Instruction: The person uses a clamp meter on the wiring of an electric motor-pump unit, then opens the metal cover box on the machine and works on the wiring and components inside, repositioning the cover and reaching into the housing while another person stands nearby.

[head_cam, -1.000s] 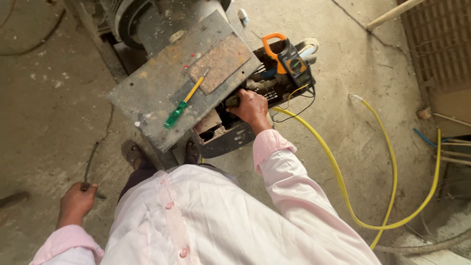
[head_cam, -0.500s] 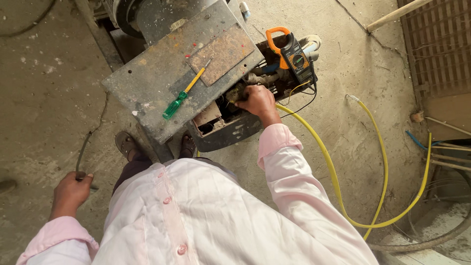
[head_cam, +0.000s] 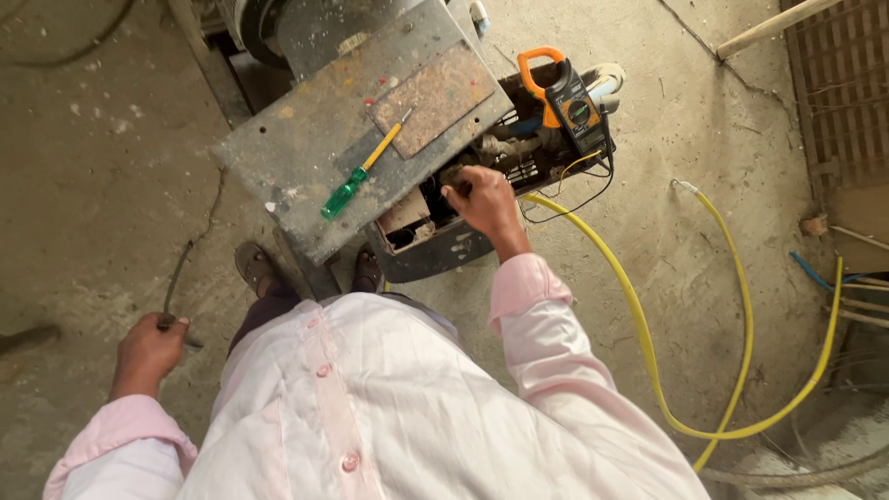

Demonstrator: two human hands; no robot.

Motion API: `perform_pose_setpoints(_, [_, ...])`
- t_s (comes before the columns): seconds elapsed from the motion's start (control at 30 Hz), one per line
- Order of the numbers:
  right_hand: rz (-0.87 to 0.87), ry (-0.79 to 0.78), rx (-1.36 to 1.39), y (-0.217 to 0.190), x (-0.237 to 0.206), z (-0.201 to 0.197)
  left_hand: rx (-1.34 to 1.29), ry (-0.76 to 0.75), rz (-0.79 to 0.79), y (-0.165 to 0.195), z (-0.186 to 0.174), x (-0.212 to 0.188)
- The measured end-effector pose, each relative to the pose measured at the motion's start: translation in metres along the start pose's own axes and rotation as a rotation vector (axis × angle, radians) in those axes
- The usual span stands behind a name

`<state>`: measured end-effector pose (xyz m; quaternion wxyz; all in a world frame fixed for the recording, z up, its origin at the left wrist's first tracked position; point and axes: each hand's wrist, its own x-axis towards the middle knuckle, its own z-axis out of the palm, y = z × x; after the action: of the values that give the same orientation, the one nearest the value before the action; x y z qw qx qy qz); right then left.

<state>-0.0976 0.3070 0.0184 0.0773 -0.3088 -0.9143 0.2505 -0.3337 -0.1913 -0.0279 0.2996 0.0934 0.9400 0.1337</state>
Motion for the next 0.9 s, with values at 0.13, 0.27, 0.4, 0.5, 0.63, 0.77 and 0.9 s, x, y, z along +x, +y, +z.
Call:
perform_pose_setpoints(0.13, [0.095, 0.052, -0.085, -0.008, -0.008, 0.012, 0.001, 0.0, 0.003, 0.004, -0.003, 0.0])
perform_pose_setpoints(0.27, [0.102, -0.027, -0.159, -0.012, -0.006, 0.015, -0.018, -0.006, -0.03, 0.01, -0.006, 0.001])
perform_pose_setpoints(0.4, [0.106, -0.032, -0.198, -0.015, -0.003, 0.015, -0.081, -0.046, -0.1, 0.013, -0.008, 0.002])
perform_pose_setpoints(0.5, [0.119, -0.046, -0.215, -0.02, -0.002, 0.013, -0.085, -0.025, -0.087, 0.009, -0.009, 0.003])
perform_pose_setpoints(0.63, [0.155, -0.068, -0.219, -0.027, 0.0, 0.01, -0.069, -0.041, -0.099, 0.0, -0.015, 0.007])
perform_pose_setpoints(0.77, [0.202, -0.104, -0.244, -0.03, 0.001, 0.011, -0.049, -0.028, -0.081, -0.006, -0.023, 0.013])
perform_pose_setpoints(0.9, [0.1, 0.013, -0.294, -0.03, -0.003, 0.013, -0.056, -0.063, -0.077, -0.005, -0.028, 0.014])
